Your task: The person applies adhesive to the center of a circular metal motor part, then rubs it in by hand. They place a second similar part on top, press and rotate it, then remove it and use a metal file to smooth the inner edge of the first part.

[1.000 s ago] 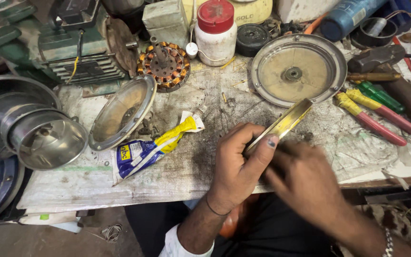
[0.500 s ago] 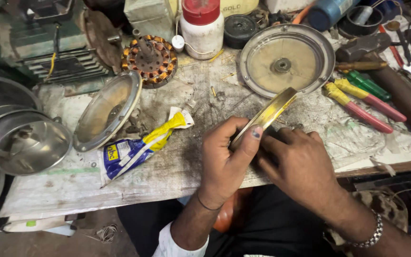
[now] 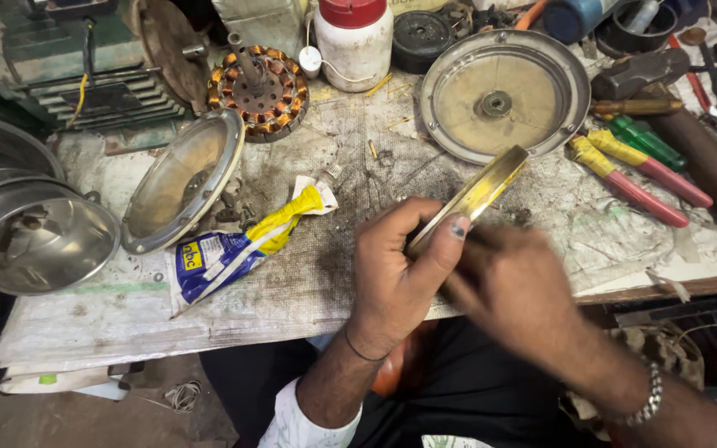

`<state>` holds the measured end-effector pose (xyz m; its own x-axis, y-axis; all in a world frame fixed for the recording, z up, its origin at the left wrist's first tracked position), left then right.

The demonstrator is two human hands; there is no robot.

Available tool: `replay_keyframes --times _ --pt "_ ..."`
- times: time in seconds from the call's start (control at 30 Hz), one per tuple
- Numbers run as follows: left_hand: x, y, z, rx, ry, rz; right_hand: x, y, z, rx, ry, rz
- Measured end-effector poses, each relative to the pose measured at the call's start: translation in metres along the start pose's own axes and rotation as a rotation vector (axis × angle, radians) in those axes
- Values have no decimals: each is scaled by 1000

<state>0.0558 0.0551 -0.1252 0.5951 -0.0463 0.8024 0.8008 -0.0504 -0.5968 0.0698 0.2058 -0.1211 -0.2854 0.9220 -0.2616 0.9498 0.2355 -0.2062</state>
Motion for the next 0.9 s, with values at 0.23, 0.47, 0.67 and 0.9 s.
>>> replay_keyframes --times 0.23,0.47,0.67,0.9 --pt "-2 1 0 15 40 14 -3 -3 -3 -29 10 -11" --pt "-5 3 -2 40 21 33 1 2 4 -34 -115 44" --pt "-5 3 -4 35 17 29 -6 2 -1 -9 -109 30" --pt "-5 3 -3 41 3 14 -9 2 -4 -16 -150 0"
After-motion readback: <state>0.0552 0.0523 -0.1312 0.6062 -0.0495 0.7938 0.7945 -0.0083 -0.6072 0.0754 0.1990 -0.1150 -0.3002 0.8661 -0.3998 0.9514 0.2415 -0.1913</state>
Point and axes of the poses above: each hand's wrist, its own y-axis away from the middle knuckle, its own z-axis out of the palm, x = y × z, the point moved 3 cm from there along -y, towards the middle knuckle, and after that the axes turned 10 degrees about z, right-handed, at the moved point
